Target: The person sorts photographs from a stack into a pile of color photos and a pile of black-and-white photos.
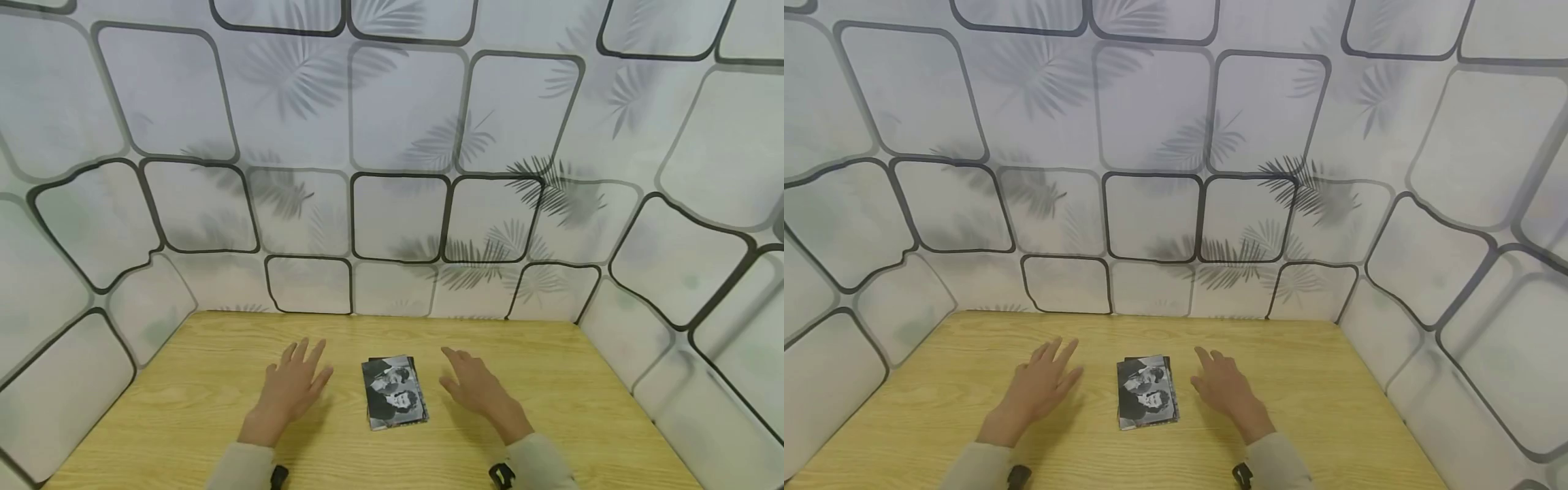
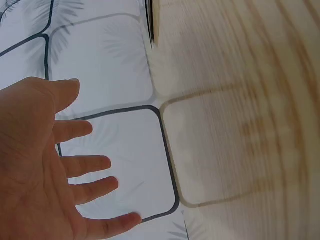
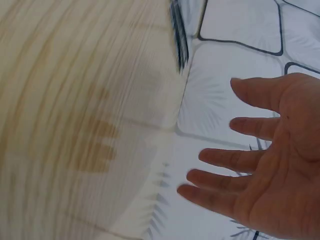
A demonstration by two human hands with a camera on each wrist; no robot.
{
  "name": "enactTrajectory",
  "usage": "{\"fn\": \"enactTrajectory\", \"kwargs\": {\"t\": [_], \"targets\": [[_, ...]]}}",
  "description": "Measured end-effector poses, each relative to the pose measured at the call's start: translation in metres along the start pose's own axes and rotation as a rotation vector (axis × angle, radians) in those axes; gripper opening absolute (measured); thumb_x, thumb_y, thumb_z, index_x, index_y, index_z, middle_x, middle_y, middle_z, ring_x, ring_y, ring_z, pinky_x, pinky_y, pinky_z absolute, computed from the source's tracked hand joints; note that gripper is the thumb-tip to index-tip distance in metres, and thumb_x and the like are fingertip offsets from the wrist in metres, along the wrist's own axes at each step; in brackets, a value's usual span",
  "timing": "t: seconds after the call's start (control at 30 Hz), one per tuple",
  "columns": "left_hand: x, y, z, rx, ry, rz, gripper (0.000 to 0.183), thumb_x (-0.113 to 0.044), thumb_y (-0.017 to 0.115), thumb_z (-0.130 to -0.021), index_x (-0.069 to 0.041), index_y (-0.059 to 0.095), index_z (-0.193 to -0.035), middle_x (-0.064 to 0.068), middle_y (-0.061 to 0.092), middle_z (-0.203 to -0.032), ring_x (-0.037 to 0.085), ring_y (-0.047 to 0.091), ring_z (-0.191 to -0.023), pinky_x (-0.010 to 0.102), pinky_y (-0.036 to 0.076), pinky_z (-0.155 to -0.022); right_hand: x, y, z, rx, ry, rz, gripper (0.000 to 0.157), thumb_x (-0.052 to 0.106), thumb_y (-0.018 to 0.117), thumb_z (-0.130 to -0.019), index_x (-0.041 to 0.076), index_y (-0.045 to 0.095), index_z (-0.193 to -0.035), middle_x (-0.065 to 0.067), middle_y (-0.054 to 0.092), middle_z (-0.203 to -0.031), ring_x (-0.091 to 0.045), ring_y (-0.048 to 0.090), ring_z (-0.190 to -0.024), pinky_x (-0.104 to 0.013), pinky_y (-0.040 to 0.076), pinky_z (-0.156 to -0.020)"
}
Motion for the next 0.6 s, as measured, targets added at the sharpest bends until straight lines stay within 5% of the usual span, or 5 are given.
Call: {"fn": "enactTrajectory", "kwargs": {"t": [0.2,0.6], "targets": [[-0.01,0.006,-0.004,0.01,0.027,0.079,0.051,-0.035,0.051,-0.108,-0.005,0.051,-0.15,0.026,0.056,-0.144,0.049,0.057,-0.127,0.066,0.054,-0.091,0.009,0.006,-0.007,-0.009,0.028,-0.224,0.035,0.008,0.067,-0.098,-0.004,0.062,-0.13,-0.027,0.067,-0.126,-0.045,0.065,-0.116,-0.059,0.055,-0.095],[-0.028,0.03,-0.014,0.076,0.046,0.406,0.041,-0.016,0.062,-0.103,0.002,0.058,-0.139,0.025,0.064,-0.128,0.041,0.068,-0.11,0.054,0.058,-0.092,0.021,0.03,-0.022,0.017,0.077,-0.382,0.019,0.005,0.07,-0.094,-0.004,0.071,-0.11,-0.016,0.071,-0.097,-0.022,0.068,-0.081,-0.035,0.06,-0.065]]}}
Point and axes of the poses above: each hand's wrist, its own z-axis away from the middle knuckle, its own y-axis out of the palm, x = y × z, the point moved 10 cm from there along -z, towards the middle knuckle
